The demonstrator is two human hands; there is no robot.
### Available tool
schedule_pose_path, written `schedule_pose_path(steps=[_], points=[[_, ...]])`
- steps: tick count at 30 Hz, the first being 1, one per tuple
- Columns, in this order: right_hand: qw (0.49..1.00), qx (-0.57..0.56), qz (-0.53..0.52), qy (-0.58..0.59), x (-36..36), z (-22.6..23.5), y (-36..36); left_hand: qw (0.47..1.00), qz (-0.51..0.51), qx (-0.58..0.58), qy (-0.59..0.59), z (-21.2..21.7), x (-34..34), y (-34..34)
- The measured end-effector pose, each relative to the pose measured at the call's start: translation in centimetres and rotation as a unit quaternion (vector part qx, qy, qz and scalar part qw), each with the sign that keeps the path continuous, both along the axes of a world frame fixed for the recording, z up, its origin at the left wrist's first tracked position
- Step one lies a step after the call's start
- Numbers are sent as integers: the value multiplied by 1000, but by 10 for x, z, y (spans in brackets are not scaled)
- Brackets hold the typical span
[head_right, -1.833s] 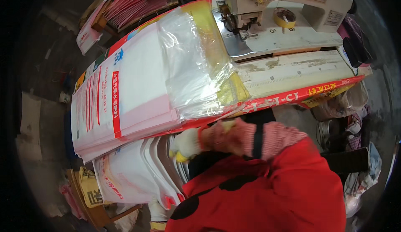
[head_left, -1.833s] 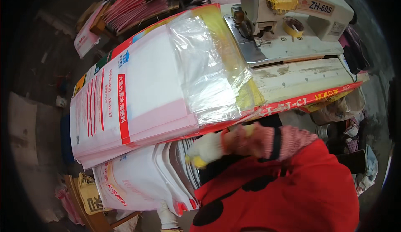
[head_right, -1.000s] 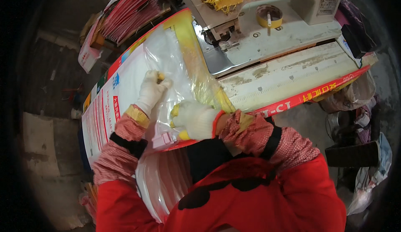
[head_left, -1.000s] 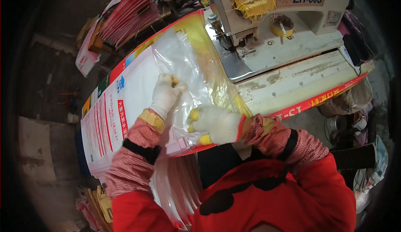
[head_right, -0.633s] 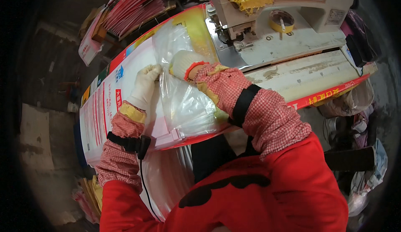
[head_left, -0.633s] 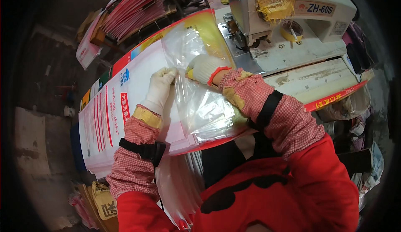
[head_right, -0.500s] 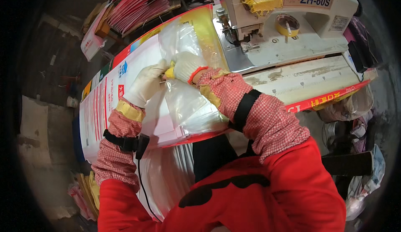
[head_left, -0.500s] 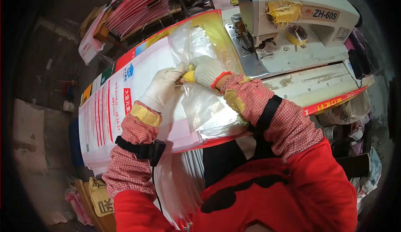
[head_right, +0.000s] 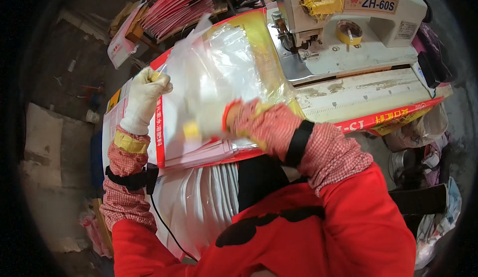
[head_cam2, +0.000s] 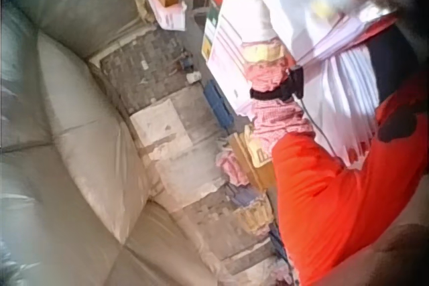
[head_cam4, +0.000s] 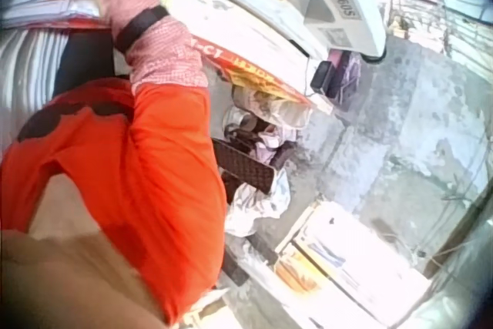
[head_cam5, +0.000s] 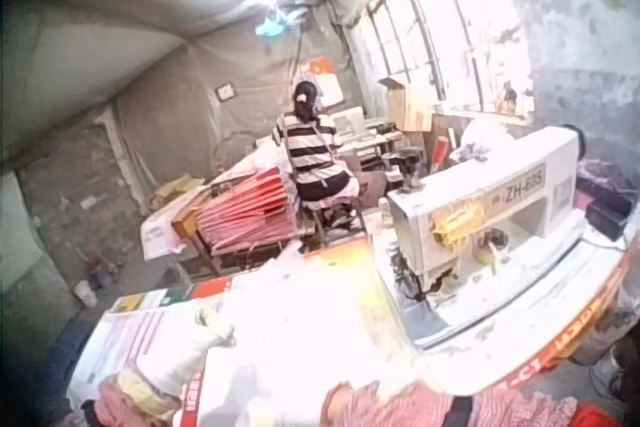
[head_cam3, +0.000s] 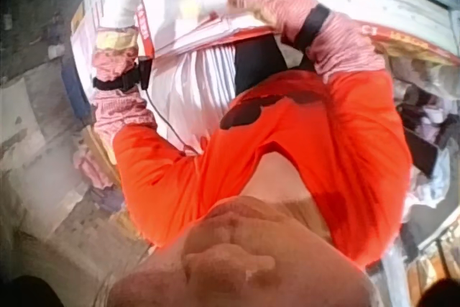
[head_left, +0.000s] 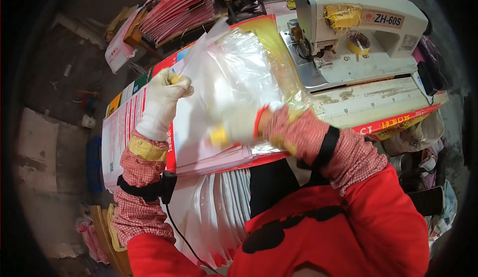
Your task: The worker uses a sewing machine to process large white and red plastic bags.
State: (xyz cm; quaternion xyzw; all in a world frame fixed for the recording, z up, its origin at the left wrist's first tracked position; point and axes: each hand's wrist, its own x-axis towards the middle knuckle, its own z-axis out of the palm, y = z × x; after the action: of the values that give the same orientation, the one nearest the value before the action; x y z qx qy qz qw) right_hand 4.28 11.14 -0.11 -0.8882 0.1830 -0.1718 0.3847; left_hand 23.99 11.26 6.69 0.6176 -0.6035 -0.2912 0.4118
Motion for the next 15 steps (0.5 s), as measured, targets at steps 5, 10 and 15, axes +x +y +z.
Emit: schedule_pose_path(steps=[5,10,15], points=[[825,407,378,102,18,-43,28,996,-8,70,-48,19,1,36],[756,577,-205,-234,43,-65,-61,963,-234,79,-111,33,-31,107],[661,616,-253,-347,52,-55,-77,781,-479,335,-218,44,-63,119]])
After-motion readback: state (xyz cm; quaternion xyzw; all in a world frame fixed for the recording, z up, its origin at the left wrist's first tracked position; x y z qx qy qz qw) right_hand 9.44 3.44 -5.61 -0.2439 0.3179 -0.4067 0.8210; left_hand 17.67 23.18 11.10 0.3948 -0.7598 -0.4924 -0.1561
